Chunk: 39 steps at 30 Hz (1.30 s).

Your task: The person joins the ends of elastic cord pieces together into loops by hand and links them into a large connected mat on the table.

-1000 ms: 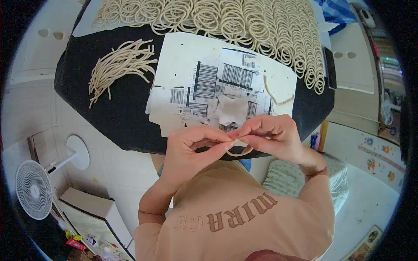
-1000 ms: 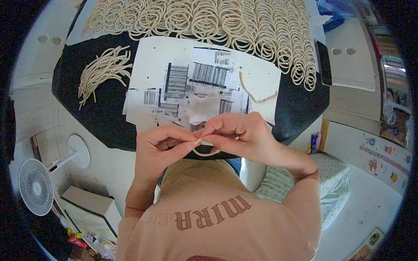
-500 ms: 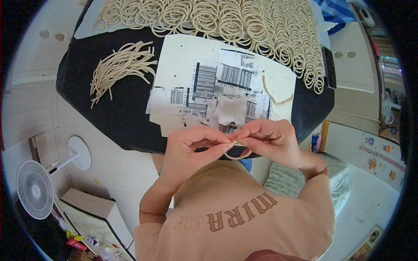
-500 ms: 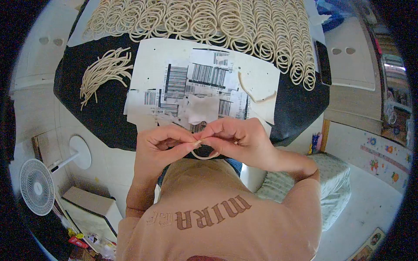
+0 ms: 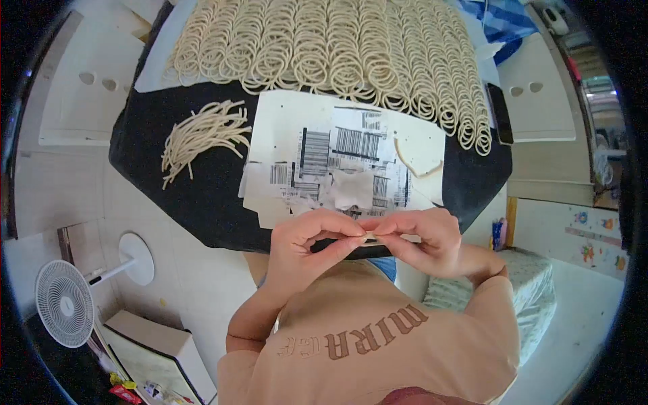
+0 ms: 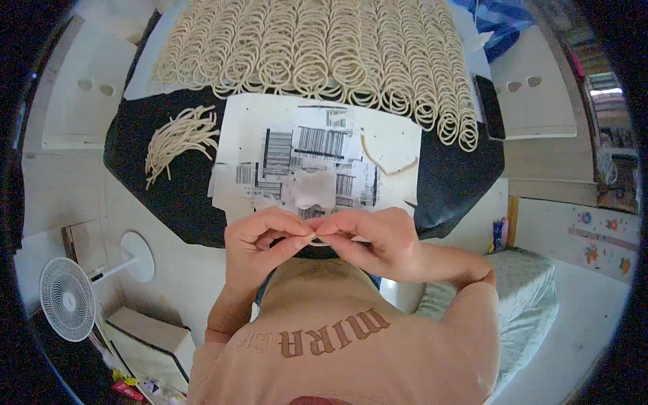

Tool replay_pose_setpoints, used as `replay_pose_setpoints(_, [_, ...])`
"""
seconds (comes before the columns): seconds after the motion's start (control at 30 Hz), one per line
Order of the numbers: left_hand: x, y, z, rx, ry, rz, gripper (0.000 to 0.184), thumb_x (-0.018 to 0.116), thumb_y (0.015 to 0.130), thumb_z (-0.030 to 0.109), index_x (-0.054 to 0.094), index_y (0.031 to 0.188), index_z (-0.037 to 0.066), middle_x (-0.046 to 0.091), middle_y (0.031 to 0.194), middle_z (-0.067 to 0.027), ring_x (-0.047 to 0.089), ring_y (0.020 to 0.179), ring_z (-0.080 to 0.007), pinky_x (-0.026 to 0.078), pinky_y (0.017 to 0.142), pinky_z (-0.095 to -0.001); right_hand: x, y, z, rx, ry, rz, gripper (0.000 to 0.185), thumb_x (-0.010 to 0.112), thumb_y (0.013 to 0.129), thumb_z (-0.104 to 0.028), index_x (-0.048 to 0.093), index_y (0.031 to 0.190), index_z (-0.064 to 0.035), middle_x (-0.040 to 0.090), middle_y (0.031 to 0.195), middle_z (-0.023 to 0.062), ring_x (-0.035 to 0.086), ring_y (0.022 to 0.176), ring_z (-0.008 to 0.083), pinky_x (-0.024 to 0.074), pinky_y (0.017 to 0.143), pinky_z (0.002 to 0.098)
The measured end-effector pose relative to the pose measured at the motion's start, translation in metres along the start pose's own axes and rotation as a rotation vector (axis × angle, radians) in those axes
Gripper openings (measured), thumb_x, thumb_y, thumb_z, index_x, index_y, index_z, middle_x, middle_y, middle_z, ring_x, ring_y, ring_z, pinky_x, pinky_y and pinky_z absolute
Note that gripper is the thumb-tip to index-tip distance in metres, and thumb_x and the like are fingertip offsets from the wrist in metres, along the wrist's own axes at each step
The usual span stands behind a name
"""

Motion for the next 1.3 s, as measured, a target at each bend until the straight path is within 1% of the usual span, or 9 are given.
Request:
replay_pose_setpoints(0.1, [0.002,0.002,-0.002,0.064,-0.125,-0.032,0.013,0.062,0.082,-0.011,0.064,0.094,-0.006,0.061,0.101,-0.0127,0.062,0.093,-0.017,0.053,0.084,-0.0279,-0.01,0.001,-0.012,-0.156,-0.074,0.149,0.02,0.061,0.087,0.002,0.061,0.107,0.0034,0.069,0.101,0.0127,0.067,0.087,0.013,0.0535,0.074,0.0255])
replay_pose_setpoints(0.37, [0.003,0.003,0.001,0.118,-0.199,-0.059,0.015,0.067,0.078,-0.01,0.066,0.091,-0.002,0.051,0.1,-0.0068,0.054,0.089,-0.0136,0.047,0.079,-0.0239,0.014,0.024,0.017,0.29,0.67,-0.127,0.011,0.066,0.084,0.001,0.067,0.095,0.002,0.064,0.095,0.0049,0.058,0.092,0.0106,0.0458,0.086,0.0253])
replay_pose_setpoints(0.47, [0.002,0.003,-0.002,0.125,-0.258,-0.06,0.015,0.066,0.078,-0.01,0.067,0.09,-0.001,0.051,0.1,-0.0062,0.054,0.089,-0.0131,0.047,0.079,-0.024,0.022,0.025,0.025,0.36,0.749,-0.171,0.012,0.068,0.083,-0.001,0.066,0.095,0.0024,0.063,0.094,0.0048,0.058,0.092,0.0108,0.0452,0.085,0.0246])
replay_pose_setpoints(0.6, [-0.004,0.004,0.002,0.106,-0.232,-0.028,0.014,0.066,0.078,-0.01,0.067,0.089,-0.001,0.052,0.101,-0.0059,0.055,0.09,-0.0131,0.048,0.079,-0.0243,0.019,0.031,0.021,0.359,0.678,-0.167,0.011,0.07,0.081,0.0,0.067,0.092,0.003,0.062,0.091,0.0045,0.058,0.088,0.0108,0.0457,0.081,0.0236])
replay_pose_setpoints(0.8, [-0.022,0.008,0.031,0.334,0.329,0.116,0.011,0.067,0.077,-0.006,0.068,0.085,0.001,0.061,0.091,-0.008,0.06,0.083,-0.0155,0.048,0.073,-0.0244,0.0,0.039,0.02,0.359,0.373,-0.13,0.008,0.071,0.078,0.001,0.068,0.086,0.0026,0.061,0.089,0.0045,0.058,0.083,0.0103,0.0454,0.073,0.0227])
replay_pose_setpoints(0.9, [-0.041,0.008,0.042,0.356,0.539,0.274,0.011,0.067,0.078,-0.005,0.069,0.086,0.001,0.065,0.088,-0.0086,0.063,0.079,-0.0165,0.049,0.072,-0.026,-0.018,0.045,0.026,0.426,0.296,-0.039,0.004,0.07,0.079,0.002,0.068,0.083,0.0012,0.062,0.083,0.0015,0.058,0.077,0.0077,0.0462,0.07,0.0209])
replay_pose_setpoints(1.0, [-0.081,-0.003,0.065,0.566,1.024,0.611,0.009,0.067,0.079,-0.001,0.068,0.087,0.002,0.067,0.088,-0.0096,0.064,0.078,-0.0206,0.05,0.071,-0.0284,-0.053,0.055,0.039,0.491,0.257,0.138,0.007,0.07,0.079,-0.001,0.067,0.085,0.0002,0.065,0.08,0.0004,0.058,0.077,0.0062,0.0463,0.07,0.0206])
replay_pose_setpoints(1.13, [-0.142,-0.028,0.083,0.382,1.153,1.115,0.012,0.065,0.086,0.009,0.065,0.097,0.005,0.064,0.089,-0.0067,0.06,0.076,-0.0159,0.048,0.066,-0.0266,-0.127,0.085,0.057,0.298,0.013,0.346,0.018,0.069,0.084,-0.017,0.068,0.087,0.0007,0.064,0.079,0.0002,0.057,0.076,0.007,0.0447,0.072,0.0235])
replay_pose_setpoints(1.3, [-0.166,-0.028,0.08,0.248,1.228,1.12,0.017,0.065,0.088,0.015,0.064,0.099,0.002,0.063,0.094,-0.0087,0.061,0.081,-0.0183,0.048,0.07,-0.0291,-0.208,0.133,0.093,0.231,-0.068,0.559,0.026,0.07,0.084,-0.025,0.069,0.09,0.0,0.061,0.076,-0.001,0.054,0.071,0.0069,0.0434,0.07,0.0232])
Point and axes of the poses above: each hand's wrist, its own y-axis towards the middle knuckle, its own x-axis out of the palm, z = x × y, the point moved 6 cm from there along y, towards the middle knuckle
